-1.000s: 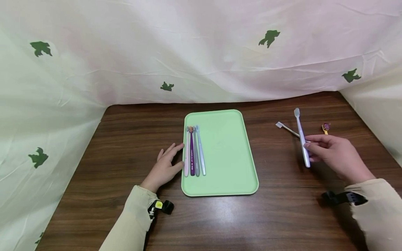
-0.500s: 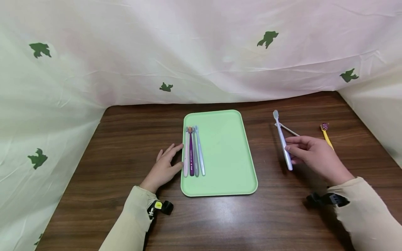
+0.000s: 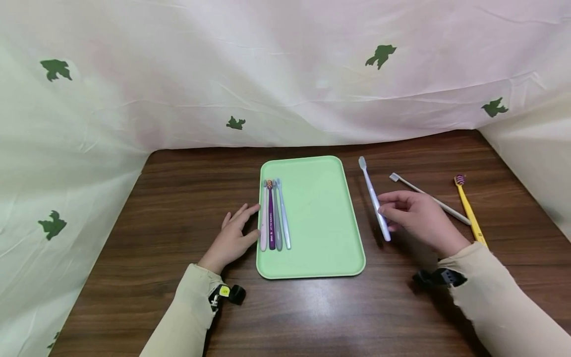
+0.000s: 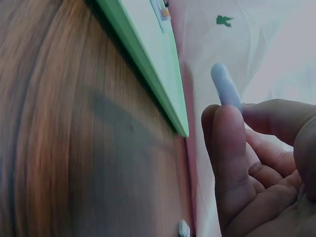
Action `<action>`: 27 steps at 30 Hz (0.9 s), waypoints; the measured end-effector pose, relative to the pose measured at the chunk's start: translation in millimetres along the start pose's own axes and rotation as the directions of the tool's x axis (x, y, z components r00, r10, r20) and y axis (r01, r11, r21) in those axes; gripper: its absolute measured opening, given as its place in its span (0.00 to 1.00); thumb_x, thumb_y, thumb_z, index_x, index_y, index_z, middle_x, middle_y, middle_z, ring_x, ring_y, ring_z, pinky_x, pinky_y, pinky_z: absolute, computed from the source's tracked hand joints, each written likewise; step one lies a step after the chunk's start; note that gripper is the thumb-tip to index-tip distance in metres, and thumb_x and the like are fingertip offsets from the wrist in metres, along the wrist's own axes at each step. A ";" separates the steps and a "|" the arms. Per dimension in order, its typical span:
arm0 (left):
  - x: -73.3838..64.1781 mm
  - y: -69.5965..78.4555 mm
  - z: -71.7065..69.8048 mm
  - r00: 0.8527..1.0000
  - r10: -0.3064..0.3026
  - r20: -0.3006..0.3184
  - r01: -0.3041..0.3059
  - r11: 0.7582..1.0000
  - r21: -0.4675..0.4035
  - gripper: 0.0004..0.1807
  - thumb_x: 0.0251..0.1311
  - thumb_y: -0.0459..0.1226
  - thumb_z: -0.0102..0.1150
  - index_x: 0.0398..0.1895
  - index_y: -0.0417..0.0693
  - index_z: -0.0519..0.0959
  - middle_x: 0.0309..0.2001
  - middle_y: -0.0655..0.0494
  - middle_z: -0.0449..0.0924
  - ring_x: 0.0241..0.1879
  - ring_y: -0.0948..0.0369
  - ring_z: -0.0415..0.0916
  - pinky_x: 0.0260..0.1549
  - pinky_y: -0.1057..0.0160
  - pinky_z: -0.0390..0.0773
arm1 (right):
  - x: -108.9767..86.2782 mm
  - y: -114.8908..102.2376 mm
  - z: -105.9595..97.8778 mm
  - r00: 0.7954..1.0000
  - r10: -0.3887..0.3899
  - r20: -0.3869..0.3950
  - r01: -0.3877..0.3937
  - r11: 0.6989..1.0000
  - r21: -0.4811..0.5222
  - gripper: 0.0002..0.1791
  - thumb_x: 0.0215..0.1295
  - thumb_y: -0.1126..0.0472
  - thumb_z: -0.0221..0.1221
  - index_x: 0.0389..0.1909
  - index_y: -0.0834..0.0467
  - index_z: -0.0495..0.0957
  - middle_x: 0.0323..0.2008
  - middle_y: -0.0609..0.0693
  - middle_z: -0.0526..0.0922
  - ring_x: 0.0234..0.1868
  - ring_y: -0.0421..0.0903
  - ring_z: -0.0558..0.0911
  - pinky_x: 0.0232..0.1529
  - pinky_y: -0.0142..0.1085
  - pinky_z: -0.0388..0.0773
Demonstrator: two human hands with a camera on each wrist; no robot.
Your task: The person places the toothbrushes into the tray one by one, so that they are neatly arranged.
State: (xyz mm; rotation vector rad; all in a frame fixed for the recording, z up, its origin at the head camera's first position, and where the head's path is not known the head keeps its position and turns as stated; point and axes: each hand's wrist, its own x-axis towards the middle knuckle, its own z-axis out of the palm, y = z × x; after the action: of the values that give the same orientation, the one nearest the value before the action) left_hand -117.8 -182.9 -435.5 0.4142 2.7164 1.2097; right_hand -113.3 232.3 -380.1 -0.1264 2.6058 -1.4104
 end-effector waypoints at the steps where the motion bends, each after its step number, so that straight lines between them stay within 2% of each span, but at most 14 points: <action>1: 0.1 -0.1 0.2 1.000 0.000 -0.001 0.000 1.000 -0.001 0.33 0.67 0.40 0.57 0.76 0.50 0.64 0.74 0.55 0.64 0.78 0.54 0.46 0.75 0.45 0.29 | 0.8 -0.6 2.6 1.000 -0.010 0.004 0.010 1.000 0.009 0.20 0.71 0.60 0.61 0.58 0.68 0.77 0.42 0.61 0.85 0.34 0.41 0.85 0.33 0.37 0.86; 7: 0.7 -0.4 0.9 1.000 0.001 0.002 -0.001 1.000 0.001 0.34 0.67 0.40 0.57 0.76 0.50 0.64 0.74 0.55 0.64 0.78 0.54 0.46 0.75 0.45 0.29 | 4.1 -4.9 15.1 0.999 -0.035 0.027 0.034 0.999 0.033 0.20 0.71 0.61 0.61 0.59 0.68 0.77 0.43 0.61 0.85 0.34 0.41 0.85 0.33 0.37 0.86; 14: 1.3 -2.3 1.3 1.000 -0.007 -0.002 0.007 1.000 0.004 0.34 0.67 0.40 0.57 0.76 0.50 0.64 0.74 0.56 0.64 0.78 0.55 0.46 0.75 0.46 0.29 | 7.6 -13.9 27.4 0.998 -0.022 0.067 0.017 0.998 0.068 0.20 0.70 0.61 0.61 0.59 0.67 0.77 0.46 0.61 0.85 0.37 0.44 0.85 0.35 0.37 0.86; 21: 0.8 -2.2 0.7 1.000 0.004 -0.003 -0.004 1.000 0.002 0.34 0.67 0.40 0.57 0.76 0.50 0.64 0.74 0.55 0.64 0.78 0.54 0.46 0.75 0.45 0.29 | 10.9 -22.0 41.8 0.994 -0.060 0.094 0.047 0.990 0.131 0.20 0.69 0.66 0.61 0.58 0.70 0.77 0.44 0.62 0.85 0.39 0.43 0.85 0.34 0.39 0.86; 27: 0.4 -1.5 0.1 1.000 0.005 -0.004 -0.005 1.000 0.003 0.34 0.67 0.40 0.57 0.76 0.49 0.64 0.74 0.54 0.64 0.78 0.54 0.47 0.75 0.45 0.29 | 12.7 -27.7 54.7 0.991 -0.043 0.125 0.023 0.988 0.154 0.20 0.68 0.66 0.62 0.58 0.70 0.76 0.42 0.60 0.85 0.38 0.45 0.85 0.35 0.39 0.86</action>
State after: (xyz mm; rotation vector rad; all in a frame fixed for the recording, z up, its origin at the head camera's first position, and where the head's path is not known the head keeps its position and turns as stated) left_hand -118.5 -183.7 -436.7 0.4194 2.7219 1.2092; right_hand -115.4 170.2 -387.7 -0.2330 2.3943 -1.5519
